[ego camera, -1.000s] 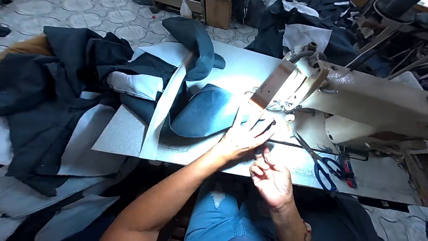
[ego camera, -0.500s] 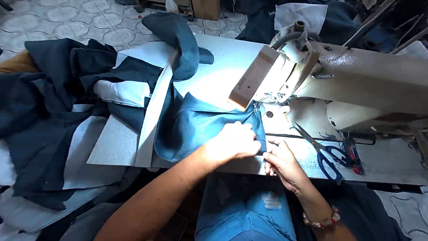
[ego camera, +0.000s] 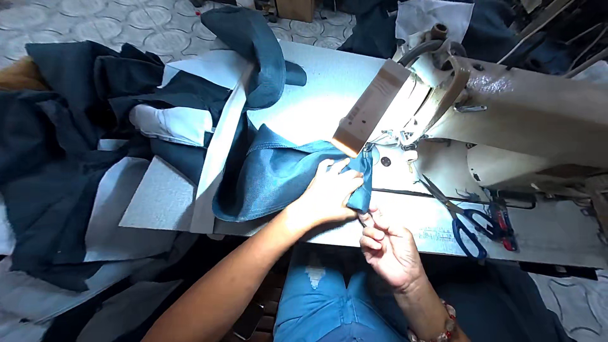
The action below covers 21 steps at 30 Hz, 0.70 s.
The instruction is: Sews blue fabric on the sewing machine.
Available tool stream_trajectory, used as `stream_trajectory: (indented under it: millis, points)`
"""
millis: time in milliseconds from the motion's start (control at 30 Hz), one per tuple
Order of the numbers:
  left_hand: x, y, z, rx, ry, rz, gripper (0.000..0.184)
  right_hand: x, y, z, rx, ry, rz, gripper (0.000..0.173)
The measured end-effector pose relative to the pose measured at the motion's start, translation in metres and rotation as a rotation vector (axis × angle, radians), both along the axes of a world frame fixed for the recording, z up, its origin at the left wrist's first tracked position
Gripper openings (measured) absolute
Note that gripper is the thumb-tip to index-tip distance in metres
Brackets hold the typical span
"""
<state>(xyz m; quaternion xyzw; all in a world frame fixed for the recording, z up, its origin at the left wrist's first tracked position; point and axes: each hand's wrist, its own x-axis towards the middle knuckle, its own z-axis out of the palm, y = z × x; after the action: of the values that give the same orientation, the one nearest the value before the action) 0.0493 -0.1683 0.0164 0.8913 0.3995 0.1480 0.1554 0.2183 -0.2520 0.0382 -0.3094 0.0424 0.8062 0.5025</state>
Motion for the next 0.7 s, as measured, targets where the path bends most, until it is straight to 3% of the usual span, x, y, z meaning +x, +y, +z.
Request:
stream_trajectory:
  millis: [100, 167, 233, 300, 400, 467, 533, 600, 700]
  points:
    - [0.011, 0.014, -0.024, 0.545, -0.184, 0.020, 0.009, -0.007, -0.003, -0.004, 0.027, 0.179, -0.064, 0.028]
    - [0.013, 0.019, -0.027, 0.651, -0.202, -0.007, 0.012, 0.001, -0.004, -0.008, 0.068, 0.171, -0.040, 0.027]
    - [0.010, 0.012, -0.024, 0.570, -0.139, -0.049, 0.010, 0.014, -0.002, -0.008, 0.090, 0.048, 0.023, 0.025]
    - [0.002, 0.005, -0.021, 0.351, -0.104, -0.107, 0.008, 0.023, 0.001, -0.003, 0.105, -0.207, 0.097, 0.025]
    - [-0.009, -0.004, -0.026, 0.031, -0.179, -0.097, 0.045, 0.031, 0.009, 0.004, 0.201, -0.596, 0.255, 0.017]
    - [-0.010, -0.008, -0.024, -0.133, -0.262, -0.067, 0.046, 0.031, 0.017, 0.006, 0.342, -0.960, 0.356, 0.024]
    - [-0.008, -0.009, -0.020, -0.159, -0.271, -0.043, 0.043, 0.027, 0.025, 0.007, 0.477, -1.448, 0.406, 0.043]
    - [-0.006, -0.008, -0.022, -0.130, -0.286, -0.028, 0.042, 0.018, 0.033, 0.002, 0.605, -1.802, 0.317, 0.051]
    - [-0.006, -0.007, -0.024, -0.120, -0.302, -0.007, 0.041, 0.000, 0.043, -0.005, 0.608, -1.953, 0.353, 0.058]
